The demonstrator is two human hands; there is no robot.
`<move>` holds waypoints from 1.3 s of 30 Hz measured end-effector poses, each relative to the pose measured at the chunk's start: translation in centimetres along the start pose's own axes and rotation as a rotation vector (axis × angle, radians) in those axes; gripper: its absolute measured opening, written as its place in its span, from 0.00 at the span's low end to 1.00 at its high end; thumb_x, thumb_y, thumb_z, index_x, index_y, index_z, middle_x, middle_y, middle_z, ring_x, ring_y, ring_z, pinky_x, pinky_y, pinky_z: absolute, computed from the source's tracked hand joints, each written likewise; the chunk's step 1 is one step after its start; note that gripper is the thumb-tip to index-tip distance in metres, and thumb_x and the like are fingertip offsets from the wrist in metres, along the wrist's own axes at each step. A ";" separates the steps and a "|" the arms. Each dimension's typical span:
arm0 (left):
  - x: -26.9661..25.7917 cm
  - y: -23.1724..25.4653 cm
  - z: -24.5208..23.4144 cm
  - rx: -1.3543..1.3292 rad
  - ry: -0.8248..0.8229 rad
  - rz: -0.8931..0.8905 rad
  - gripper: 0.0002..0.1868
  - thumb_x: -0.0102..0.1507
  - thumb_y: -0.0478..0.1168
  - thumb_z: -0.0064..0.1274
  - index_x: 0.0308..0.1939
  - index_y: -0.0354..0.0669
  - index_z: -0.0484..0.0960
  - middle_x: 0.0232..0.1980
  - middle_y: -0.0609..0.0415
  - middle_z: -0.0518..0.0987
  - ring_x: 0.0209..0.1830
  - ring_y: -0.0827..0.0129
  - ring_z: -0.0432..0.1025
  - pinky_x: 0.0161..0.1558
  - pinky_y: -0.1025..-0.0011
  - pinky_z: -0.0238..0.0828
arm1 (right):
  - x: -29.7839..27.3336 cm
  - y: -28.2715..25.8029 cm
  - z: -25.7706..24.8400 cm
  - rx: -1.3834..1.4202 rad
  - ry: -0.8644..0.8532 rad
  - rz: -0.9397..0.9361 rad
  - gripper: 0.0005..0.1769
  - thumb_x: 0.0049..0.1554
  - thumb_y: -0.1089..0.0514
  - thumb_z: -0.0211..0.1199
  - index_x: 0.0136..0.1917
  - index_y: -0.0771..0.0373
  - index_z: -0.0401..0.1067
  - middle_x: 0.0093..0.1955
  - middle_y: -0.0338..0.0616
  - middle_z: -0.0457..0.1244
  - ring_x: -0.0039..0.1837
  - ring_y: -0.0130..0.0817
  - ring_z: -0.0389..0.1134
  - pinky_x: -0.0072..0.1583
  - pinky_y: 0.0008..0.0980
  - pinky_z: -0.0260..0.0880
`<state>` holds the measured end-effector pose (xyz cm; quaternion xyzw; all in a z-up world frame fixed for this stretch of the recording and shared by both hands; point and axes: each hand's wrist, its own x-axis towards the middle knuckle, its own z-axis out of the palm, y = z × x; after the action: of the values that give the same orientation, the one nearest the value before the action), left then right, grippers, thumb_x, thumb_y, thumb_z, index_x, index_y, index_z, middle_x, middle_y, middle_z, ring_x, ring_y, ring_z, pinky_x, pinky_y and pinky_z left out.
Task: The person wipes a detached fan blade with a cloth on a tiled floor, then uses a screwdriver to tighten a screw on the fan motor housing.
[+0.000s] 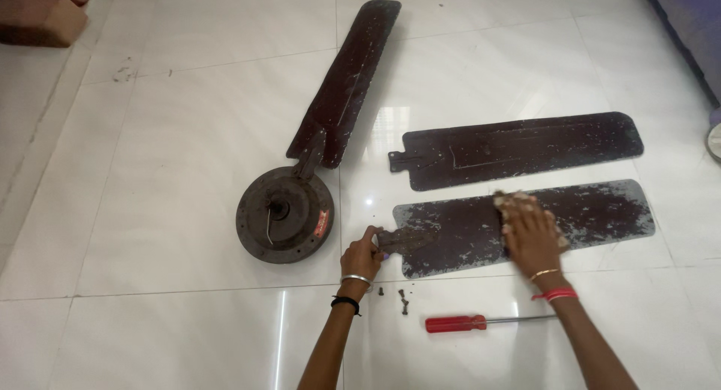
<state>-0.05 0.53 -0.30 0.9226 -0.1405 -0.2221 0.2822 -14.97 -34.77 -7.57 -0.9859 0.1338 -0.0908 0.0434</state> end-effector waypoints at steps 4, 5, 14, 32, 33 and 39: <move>-0.1 0.2 -0.2 0.042 0.011 0.008 0.28 0.58 0.36 0.62 0.60 0.59 0.71 0.34 0.54 0.83 0.37 0.58 0.79 0.40 0.59 0.76 | -0.3 5.1 0.3 -0.007 0.043 0.202 0.34 0.65 0.42 0.32 0.81 0.53 0.44 0.85 0.44 0.36 0.85 0.43 0.29 0.79 0.55 0.31; -0.1 0.3 0.0 0.058 0.014 0.013 0.28 0.58 0.36 0.62 0.60 0.58 0.71 0.34 0.54 0.83 0.38 0.57 0.79 0.39 0.59 0.76 | -0.3 5.0 0.7 -0.020 0.040 0.246 0.34 0.65 0.42 0.32 0.82 0.53 0.44 0.85 0.44 0.36 0.85 0.44 0.29 0.79 0.56 0.31; 1.6 0.2 2.4 0.512 0.101 0.157 0.25 0.58 0.32 0.60 0.57 0.45 0.69 0.37 0.47 0.80 0.36 0.55 0.79 0.34 0.61 0.76 | -0.6 -10.7 2.1 0.045 0.044 -0.021 0.35 0.65 0.43 0.33 0.81 0.56 0.39 0.85 0.46 0.31 0.84 0.45 0.24 0.79 0.54 0.25; 1.4 0.5 1.1 0.620 0.125 0.375 0.21 0.53 0.33 0.62 0.48 0.38 0.73 0.46 0.49 0.75 0.48 0.58 0.72 0.41 0.66 0.75 | -3.6 18.0 0.3 -0.047 0.055 0.413 0.34 0.67 0.42 0.39 0.81 0.57 0.52 0.85 0.53 0.42 0.83 0.55 0.38 0.77 0.66 0.38; 1.4 0.4 0.8 0.481 0.148 0.359 0.22 0.51 0.32 0.64 0.46 0.38 0.73 0.46 0.49 0.75 0.49 0.56 0.73 0.42 0.65 0.75 | -4.7 18.3 0.4 -0.051 0.098 0.439 0.34 0.67 0.42 0.39 0.81 0.58 0.52 0.85 0.55 0.42 0.83 0.58 0.38 0.77 0.68 0.38; 2.3 -0.6 3.0 -0.358 0.121 -0.025 0.28 0.53 0.19 0.56 0.55 0.41 0.74 0.37 0.51 0.80 0.34 0.68 0.77 0.38 0.70 0.79 | -9.2 9.6 1.6 -0.073 0.120 0.464 0.33 0.68 0.47 0.43 0.82 0.61 0.53 0.82 0.58 0.44 0.82 0.60 0.41 0.79 0.72 0.41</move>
<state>0.53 -1.18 -3.62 0.8711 -0.0700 -0.1912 0.4469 -25.86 -41.44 -11.72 -0.9225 0.3622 -0.1322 0.0195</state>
